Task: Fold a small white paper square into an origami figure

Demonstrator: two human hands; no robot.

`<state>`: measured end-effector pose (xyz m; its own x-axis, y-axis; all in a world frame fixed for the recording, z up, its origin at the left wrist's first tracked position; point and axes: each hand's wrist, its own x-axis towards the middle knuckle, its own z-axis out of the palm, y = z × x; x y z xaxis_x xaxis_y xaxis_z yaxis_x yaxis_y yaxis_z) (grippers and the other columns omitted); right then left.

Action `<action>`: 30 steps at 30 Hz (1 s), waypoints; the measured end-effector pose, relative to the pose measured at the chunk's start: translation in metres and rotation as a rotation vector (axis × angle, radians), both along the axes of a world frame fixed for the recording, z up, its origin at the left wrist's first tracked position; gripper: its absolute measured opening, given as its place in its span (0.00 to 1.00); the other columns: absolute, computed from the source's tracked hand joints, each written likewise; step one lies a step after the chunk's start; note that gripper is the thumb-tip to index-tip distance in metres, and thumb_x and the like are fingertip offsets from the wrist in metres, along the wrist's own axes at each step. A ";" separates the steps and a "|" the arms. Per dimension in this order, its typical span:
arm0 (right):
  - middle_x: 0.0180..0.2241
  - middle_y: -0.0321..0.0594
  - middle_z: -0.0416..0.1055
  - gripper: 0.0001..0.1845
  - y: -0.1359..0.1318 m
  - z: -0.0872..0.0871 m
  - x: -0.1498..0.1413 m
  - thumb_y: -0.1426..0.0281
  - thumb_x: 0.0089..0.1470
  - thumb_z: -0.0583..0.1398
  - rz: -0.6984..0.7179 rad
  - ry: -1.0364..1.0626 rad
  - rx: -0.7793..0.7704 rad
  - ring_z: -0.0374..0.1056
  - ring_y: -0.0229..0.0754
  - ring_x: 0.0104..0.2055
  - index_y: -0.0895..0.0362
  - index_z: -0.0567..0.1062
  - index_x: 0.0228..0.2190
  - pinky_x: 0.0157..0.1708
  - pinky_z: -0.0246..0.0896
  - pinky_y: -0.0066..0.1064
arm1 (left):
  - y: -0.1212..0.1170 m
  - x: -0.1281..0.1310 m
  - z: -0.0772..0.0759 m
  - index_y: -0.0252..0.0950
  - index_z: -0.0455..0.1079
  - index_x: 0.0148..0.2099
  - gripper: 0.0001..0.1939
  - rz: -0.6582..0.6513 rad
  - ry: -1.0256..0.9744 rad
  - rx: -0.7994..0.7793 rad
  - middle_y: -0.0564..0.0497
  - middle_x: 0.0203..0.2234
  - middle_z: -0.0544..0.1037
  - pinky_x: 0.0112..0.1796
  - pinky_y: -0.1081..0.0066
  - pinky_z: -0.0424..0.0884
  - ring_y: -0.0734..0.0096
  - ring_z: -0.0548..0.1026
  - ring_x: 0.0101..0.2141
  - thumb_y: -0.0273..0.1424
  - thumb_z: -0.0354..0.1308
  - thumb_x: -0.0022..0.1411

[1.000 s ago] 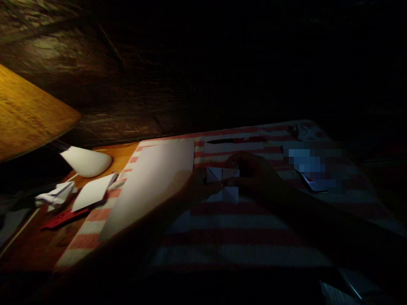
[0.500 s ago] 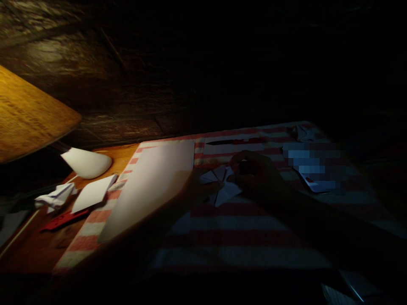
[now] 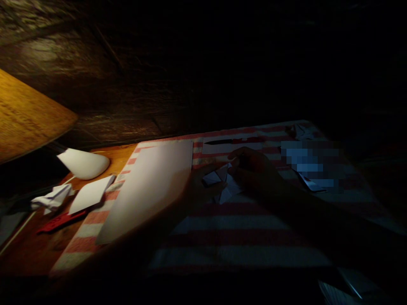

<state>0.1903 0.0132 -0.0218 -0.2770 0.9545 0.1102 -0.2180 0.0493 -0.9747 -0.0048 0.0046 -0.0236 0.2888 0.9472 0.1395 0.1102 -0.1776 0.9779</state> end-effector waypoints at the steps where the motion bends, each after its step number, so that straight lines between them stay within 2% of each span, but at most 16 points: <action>1: 0.28 0.29 0.69 0.16 0.000 0.000 -0.001 0.71 0.50 0.70 0.000 0.031 -0.005 0.61 0.32 0.23 0.53 0.73 0.40 0.21 0.54 0.25 | 0.000 0.000 0.001 0.36 0.71 0.41 0.17 0.004 -0.027 0.026 0.58 0.23 0.75 0.20 0.80 0.64 0.79 0.68 0.20 0.28 0.70 0.48; 3: 0.27 0.27 0.68 0.16 0.000 0.000 -0.003 0.71 0.50 0.70 -0.009 0.104 -0.015 0.60 0.31 0.22 0.52 0.71 0.39 0.20 0.52 0.25 | -0.001 0.001 0.001 0.39 0.67 0.44 0.20 0.009 -0.084 0.084 0.60 0.24 0.74 0.20 0.81 0.64 0.81 0.67 0.18 0.26 0.70 0.49; 7: 0.24 0.26 0.64 0.12 -0.001 0.000 -0.006 0.72 0.50 0.70 -0.008 0.150 -0.016 0.58 0.30 0.22 0.54 0.71 0.31 0.21 0.51 0.24 | -0.004 0.000 0.002 0.37 0.72 0.33 0.06 0.001 0.028 0.211 0.56 0.24 0.75 0.21 0.80 0.65 0.79 0.71 0.22 0.26 0.66 0.54; 10: 0.24 0.28 0.65 0.10 -0.001 0.001 -0.005 0.71 0.51 0.70 0.011 0.120 -0.026 0.59 0.31 0.23 0.56 0.73 0.29 0.23 0.52 0.25 | -0.005 0.000 0.004 0.35 0.77 0.32 0.01 -0.004 0.105 0.163 0.52 0.25 0.78 0.21 0.80 0.65 0.76 0.73 0.25 0.27 0.65 0.56; 13: 0.26 0.31 0.68 0.09 -0.002 0.002 -0.003 0.69 0.51 0.69 0.009 0.104 -0.051 0.60 0.31 0.24 0.57 0.74 0.28 0.24 0.53 0.27 | -0.006 -0.001 0.006 0.34 0.80 0.36 0.06 -0.005 0.093 0.061 0.51 0.26 0.80 0.20 0.80 0.65 0.76 0.74 0.24 0.28 0.68 0.53; 16: 0.29 0.34 0.70 0.08 -0.001 0.003 -0.001 0.68 0.52 0.69 0.011 0.093 -0.087 0.63 0.33 0.27 0.57 0.76 0.30 0.26 0.55 0.27 | -0.006 -0.002 0.006 0.35 0.80 0.40 0.14 -0.073 0.018 -0.067 0.53 0.25 0.80 0.21 0.79 0.67 0.76 0.73 0.22 0.27 0.71 0.48; 19: 0.30 0.33 0.71 0.14 0.001 0.002 0.001 0.68 0.48 0.72 -0.009 0.063 -0.096 0.66 0.35 0.29 0.55 0.73 0.33 0.27 0.59 0.28 | -0.006 -0.002 0.004 0.35 0.79 0.41 0.16 -0.083 0.019 -0.137 0.52 0.27 0.82 0.23 0.77 0.71 0.74 0.75 0.24 0.28 0.73 0.47; 22: 0.31 0.33 0.73 0.24 0.002 0.002 0.001 0.69 0.42 0.74 0.015 0.022 -0.140 0.70 0.39 0.30 0.53 0.71 0.39 0.28 0.63 0.30 | -0.005 -0.002 0.002 0.34 0.79 0.39 0.14 -0.059 0.101 -0.065 0.49 0.30 0.82 0.26 0.75 0.72 0.71 0.77 0.27 0.30 0.74 0.48; 24: 0.30 0.34 0.74 0.22 0.003 0.001 0.001 0.68 0.42 0.74 0.085 0.004 -0.184 0.70 0.39 0.29 0.56 0.73 0.38 0.28 0.63 0.30 | -0.005 -0.002 0.002 0.35 0.78 0.38 0.14 -0.052 0.108 0.044 0.49 0.33 0.82 0.32 0.72 0.75 0.67 0.79 0.33 0.29 0.74 0.47; 27: 0.25 0.32 0.72 0.17 0.004 -0.001 0.000 0.66 0.40 0.75 0.098 -0.003 -0.209 0.66 0.34 0.25 0.58 0.75 0.30 0.26 0.60 0.28 | -0.004 -0.001 0.005 0.37 0.73 0.46 0.27 -0.019 0.046 0.139 0.48 0.40 0.81 0.36 0.72 0.76 0.63 0.80 0.40 0.27 0.76 0.42; 30: 0.25 0.32 0.73 0.18 0.005 -0.003 -0.001 0.66 0.38 0.76 0.038 0.020 -0.198 0.67 0.34 0.26 0.58 0.77 0.29 0.26 0.60 0.28 | -0.001 0.000 0.005 0.40 0.65 0.53 0.39 -0.002 -0.044 0.029 0.47 0.45 0.80 0.32 0.73 0.76 0.64 0.81 0.37 0.26 0.78 0.40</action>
